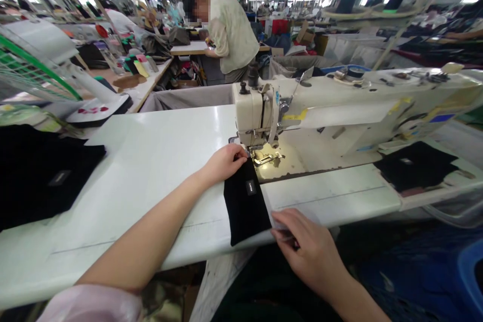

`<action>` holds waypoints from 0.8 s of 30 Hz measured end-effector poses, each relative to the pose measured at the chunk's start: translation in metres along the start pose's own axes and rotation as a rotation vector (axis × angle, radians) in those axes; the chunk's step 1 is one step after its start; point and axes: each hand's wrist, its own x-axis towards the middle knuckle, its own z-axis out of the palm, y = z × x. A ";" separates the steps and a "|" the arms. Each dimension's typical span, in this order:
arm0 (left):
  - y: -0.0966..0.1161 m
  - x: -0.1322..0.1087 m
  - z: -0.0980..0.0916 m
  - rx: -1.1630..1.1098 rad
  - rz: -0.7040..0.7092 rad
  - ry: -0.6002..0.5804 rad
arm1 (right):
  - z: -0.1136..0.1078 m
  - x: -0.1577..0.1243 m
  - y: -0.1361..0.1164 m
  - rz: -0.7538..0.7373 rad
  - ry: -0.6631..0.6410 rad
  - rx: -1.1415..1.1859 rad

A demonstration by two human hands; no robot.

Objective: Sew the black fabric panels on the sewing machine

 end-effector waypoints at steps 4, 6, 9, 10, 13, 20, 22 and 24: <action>-0.007 -0.002 -0.004 -0.152 -0.003 -0.013 | -0.002 0.006 -0.002 0.277 0.037 0.129; -0.010 -0.004 -0.008 -0.304 -0.028 -0.047 | -0.002 0.014 -0.002 0.384 0.064 0.173; -0.014 -0.007 -0.015 -0.539 -0.078 -0.071 | 0.001 0.030 -0.004 0.485 0.039 0.279; -0.014 -0.007 -0.016 -0.598 -0.100 -0.063 | 0.003 0.035 -0.005 0.510 0.008 0.334; -0.015 -0.008 -0.018 -0.687 -0.164 -0.015 | 0.009 0.043 -0.010 0.565 -0.066 0.460; -0.008 -0.006 -0.016 -0.631 -0.230 0.038 | 0.013 0.023 -0.017 0.597 0.168 0.469; -0.007 -0.006 -0.014 -0.563 -0.229 0.039 | 0.015 0.015 -0.015 0.506 0.200 0.406; -0.005 -0.006 -0.011 -0.454 -0.222 0.041 | 0.016 0.008 -0.013 0.333 0.194 0.344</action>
